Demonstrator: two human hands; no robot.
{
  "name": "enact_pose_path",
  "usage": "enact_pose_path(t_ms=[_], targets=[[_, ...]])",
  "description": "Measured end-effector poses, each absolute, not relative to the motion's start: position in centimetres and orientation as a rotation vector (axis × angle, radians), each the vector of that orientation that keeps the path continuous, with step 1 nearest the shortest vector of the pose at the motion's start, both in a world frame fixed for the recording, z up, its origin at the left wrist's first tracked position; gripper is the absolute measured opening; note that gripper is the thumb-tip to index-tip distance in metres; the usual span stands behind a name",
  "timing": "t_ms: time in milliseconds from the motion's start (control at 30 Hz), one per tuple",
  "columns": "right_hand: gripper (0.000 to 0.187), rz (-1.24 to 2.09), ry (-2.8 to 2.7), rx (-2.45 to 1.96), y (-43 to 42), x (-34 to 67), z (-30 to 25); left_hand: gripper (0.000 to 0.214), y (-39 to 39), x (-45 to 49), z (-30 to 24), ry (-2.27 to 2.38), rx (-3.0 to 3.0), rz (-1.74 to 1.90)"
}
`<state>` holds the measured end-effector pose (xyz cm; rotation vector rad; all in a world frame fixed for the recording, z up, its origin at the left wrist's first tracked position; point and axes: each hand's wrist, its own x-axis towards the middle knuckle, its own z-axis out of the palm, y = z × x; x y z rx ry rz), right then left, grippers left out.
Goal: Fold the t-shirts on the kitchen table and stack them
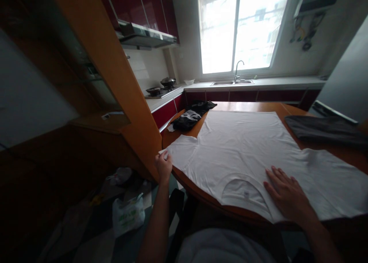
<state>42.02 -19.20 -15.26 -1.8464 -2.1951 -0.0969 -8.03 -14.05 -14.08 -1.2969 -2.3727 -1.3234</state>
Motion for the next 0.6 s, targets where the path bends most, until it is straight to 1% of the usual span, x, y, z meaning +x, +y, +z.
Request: enact_pose_path(t_ms=[200,367,500,600], targets=[[0.061,-0.081,-2.189,-1.835,-19.2,42.1,-15.4,0.038,-14.5,-7.9,-13.6,-2.317,-1.338,-1.254],[0.06,-0.075,-2.184,-1.839,-19.2,42.0,-15.4,0.042,-14.4,-6.3,-9.6,-2.151,-1.484,-1.268],[0.061,-0.084,-2.184,-1.838,-19.1,42.0,-15.5,0.045,-12.8,-2.0,-5.5,-1.932,-1.787,-1.35],[0.059,-0.101,-2.197,-1.834,-19.0,42.1,-15.6,0.047,-11.5,2.7,-4.4,-1.712,-2.127,-1.392]])
